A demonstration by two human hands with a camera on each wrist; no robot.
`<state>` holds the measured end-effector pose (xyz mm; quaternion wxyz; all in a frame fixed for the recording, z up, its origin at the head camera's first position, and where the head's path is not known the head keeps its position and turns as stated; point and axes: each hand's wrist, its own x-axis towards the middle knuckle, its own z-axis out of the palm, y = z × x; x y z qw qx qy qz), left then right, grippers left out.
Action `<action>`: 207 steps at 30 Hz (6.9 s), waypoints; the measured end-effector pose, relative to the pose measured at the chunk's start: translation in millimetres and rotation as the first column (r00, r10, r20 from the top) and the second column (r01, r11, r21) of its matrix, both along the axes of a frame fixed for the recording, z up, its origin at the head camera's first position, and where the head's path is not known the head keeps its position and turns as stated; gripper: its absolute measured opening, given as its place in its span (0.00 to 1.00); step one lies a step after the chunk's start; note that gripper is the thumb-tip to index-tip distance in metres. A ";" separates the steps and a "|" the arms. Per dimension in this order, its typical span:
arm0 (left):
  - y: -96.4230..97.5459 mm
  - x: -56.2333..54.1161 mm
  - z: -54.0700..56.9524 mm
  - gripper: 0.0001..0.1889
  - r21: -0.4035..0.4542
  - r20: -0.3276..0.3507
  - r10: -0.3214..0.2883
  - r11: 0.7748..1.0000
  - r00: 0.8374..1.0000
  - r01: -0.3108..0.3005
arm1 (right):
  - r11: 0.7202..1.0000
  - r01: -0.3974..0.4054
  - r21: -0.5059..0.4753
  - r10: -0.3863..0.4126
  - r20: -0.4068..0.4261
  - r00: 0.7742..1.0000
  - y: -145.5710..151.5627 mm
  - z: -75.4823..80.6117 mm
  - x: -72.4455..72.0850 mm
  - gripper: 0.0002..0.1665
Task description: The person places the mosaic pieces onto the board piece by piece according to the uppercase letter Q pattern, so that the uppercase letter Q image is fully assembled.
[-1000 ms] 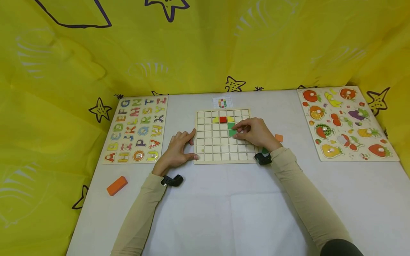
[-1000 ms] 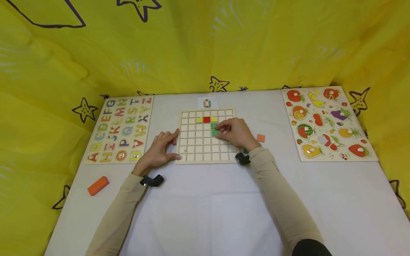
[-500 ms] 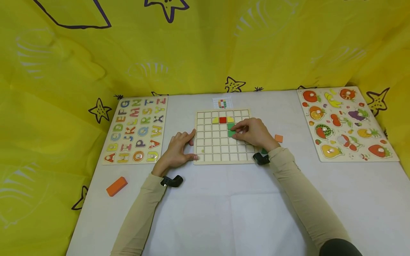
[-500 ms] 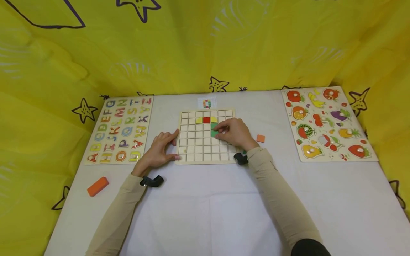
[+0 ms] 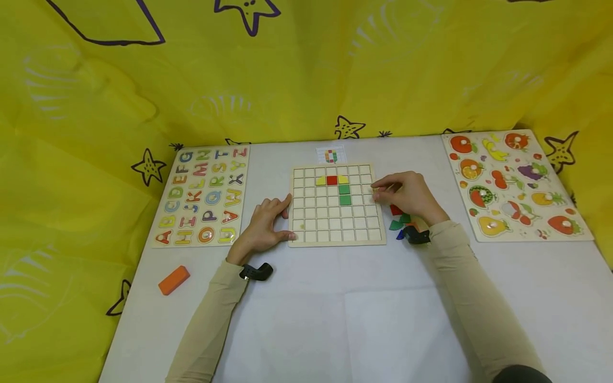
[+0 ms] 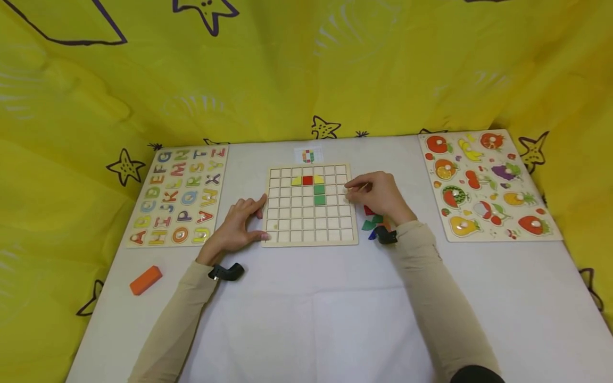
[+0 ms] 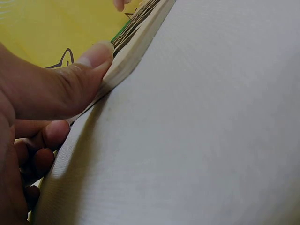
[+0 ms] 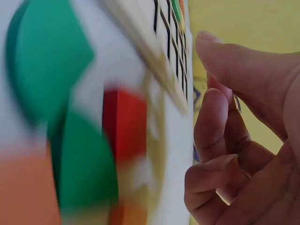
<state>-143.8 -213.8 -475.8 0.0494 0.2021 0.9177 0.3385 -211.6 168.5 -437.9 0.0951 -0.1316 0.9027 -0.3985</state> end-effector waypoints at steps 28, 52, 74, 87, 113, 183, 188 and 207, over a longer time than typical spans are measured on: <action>0.5 0.1 0.3 0.53 0.011 0.008 0.005 1.000 1.000 -0.005 | 0.983 0.026 0.183 -0.042 0.084 0.996 70.7 -3.6 26.1 0.27; -0.3 0.2 -0.2 0.53 0.008 -0.005 -0.001 1.000 1.000 0.001 | 0.990 0.064 0.126 -0.066 0.015 0.998 70.0 -7.8 21.0 0.16; -0.5 1.3 0.6 0.53 0.024 -0.013 -0.009 1.000 1.000 0.010 | 0.999 0.026 -0.021 -0.025 0.081 0.996 2.1 -2.6 1.5 0.21; 0.1 0.1 0.1 0.52 0.019 0.004 -0.001 1.000 1.000 0.001 | 0.990 -0.054 -0.131 0.057 0.026 0.998 -51.6 -9.1 -13.1 0.19; 0.2 -0.5 1.5 0.52 0.013 0.007 0.007 1.000 1.000 -0.007 | 0.990 -0.140 -0.008 0.139 -0.045 0.989 -106.4 -9.3 -26.1 0.19; 0.9 2.7 -0.2 0.53 0.011 0.025 0.007 1.000 1.000 -0.008 | 0.975 -0.063 0.212 0.067 -0.012 0.998 69.3 0.5 59.0 0.22; 0.8 5.3 -1.6 0.53 0.001 0.014 0.011 1.000 1.000 -0.011 | 0.976 -0.074 0.204 0.074 0.008 0.997 70.6 -4.2 63.3 0.21; -0.4 2.3 -3.7 0.53 0.006 0.002 0.003 1.000 1.000 -0.003 | 0.982 -0.112 0.152 0.108 0.033 0.994 73.2 -4.8 57.9 0.13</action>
